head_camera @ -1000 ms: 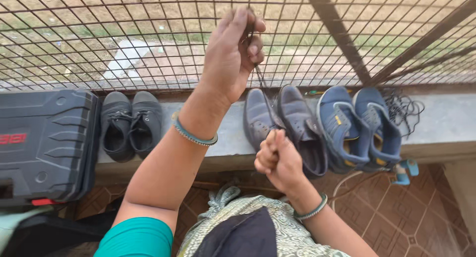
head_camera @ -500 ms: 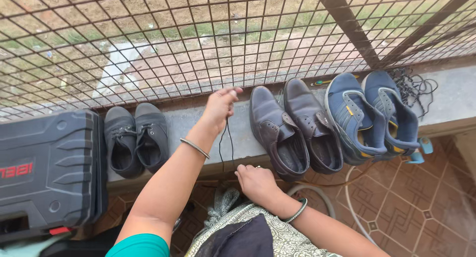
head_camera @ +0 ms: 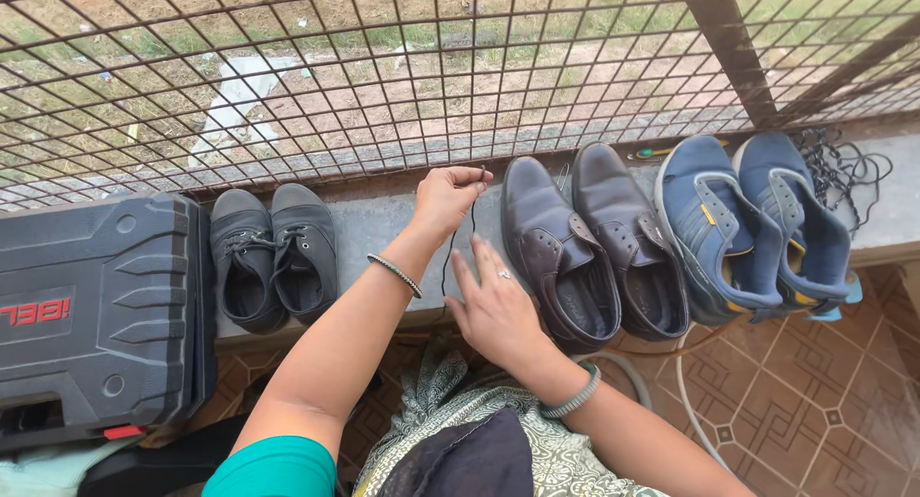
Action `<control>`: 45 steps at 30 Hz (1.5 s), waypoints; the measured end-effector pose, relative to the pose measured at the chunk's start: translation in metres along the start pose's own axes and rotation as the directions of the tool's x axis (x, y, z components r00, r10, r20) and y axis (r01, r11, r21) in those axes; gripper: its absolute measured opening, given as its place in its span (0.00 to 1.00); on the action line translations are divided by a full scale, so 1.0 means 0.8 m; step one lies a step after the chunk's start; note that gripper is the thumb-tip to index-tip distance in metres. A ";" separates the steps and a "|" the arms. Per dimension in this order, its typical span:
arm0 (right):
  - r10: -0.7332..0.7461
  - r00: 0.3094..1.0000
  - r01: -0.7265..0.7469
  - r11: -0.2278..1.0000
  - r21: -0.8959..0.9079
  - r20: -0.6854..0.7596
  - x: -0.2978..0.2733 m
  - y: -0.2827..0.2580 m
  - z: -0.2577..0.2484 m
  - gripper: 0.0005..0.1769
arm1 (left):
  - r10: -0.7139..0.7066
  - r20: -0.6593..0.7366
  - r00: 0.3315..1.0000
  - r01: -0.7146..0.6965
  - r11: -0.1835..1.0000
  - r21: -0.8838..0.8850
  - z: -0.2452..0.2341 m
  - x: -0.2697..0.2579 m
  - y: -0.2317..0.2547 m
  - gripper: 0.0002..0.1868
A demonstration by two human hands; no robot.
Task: The person unlaces and relaces multiple pairs of shoes placed on a balcony ledge. They remove laces from each shoe, then rethread and tie them back in place, working sequentially across the pairs.
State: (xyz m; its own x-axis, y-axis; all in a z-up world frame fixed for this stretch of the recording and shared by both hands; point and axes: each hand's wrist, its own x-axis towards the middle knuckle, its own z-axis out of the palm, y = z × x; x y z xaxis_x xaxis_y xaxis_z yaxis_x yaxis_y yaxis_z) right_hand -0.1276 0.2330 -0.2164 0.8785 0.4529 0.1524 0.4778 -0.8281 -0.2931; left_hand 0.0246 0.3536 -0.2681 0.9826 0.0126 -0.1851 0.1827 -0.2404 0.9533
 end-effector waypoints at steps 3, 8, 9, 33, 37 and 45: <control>-0.051 0.998 0.051 0.999 -0.020 0.024 0.011 0.005 0.022 0.39 | -0.001 -0.001 1.000 0.001 0.991 0.131 -0.004 0.000 -0.002 0.10; -0.032 0.998 0.031 0.999 0.010 0.053 -0.010 0.013 0.062 0.39 | 0.205 -0.166 0.965 -0.186 0.975 0.123 -0.005 0.009 -0.019 0.09; -0.001 0.999 0.001 1.000 0.016 0.041 -0.014 0.015 0.067 0.39 | 0.203 -0.180 0.962 -0.181 0.975 0.131 -0.006 0.009 -0.025 0.09; 0.173 0.955 -0.204 0.972 -0.112 -0.242 -0.061 0.018 -0.095 0.34 | 0.397 0.096 0.913 -0.355 0.655 0.667 -0.001 -0.089 -0.003 0.18; 0.224 0.972 -0.227 0.973 -0.041 -0.067 -0.060 0.019 -0.086 0.30 | 0.471 0.226 0.853 -0.468 0.496 0.731 0.019 -0.119 -0.039 0.38; -0.091 0.992 0.095 0.994 0.045 -0.093 -0.030 -0.011 -0.033 0.20 | 0.491 0.257 0.832 -0.454 0.337 0.825 -0.013 -0.110 -0.095 0.38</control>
State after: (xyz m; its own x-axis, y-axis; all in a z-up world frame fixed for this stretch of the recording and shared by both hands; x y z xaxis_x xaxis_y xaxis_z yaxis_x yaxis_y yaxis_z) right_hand -0.1525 0.2208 -0.1927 0.8283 0.4934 0.2656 0.5585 -0.7654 -0.3198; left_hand -0.0753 0.3812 -0.3216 0.8990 -0.3576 0.2529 -0.4115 -0.8873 0.2083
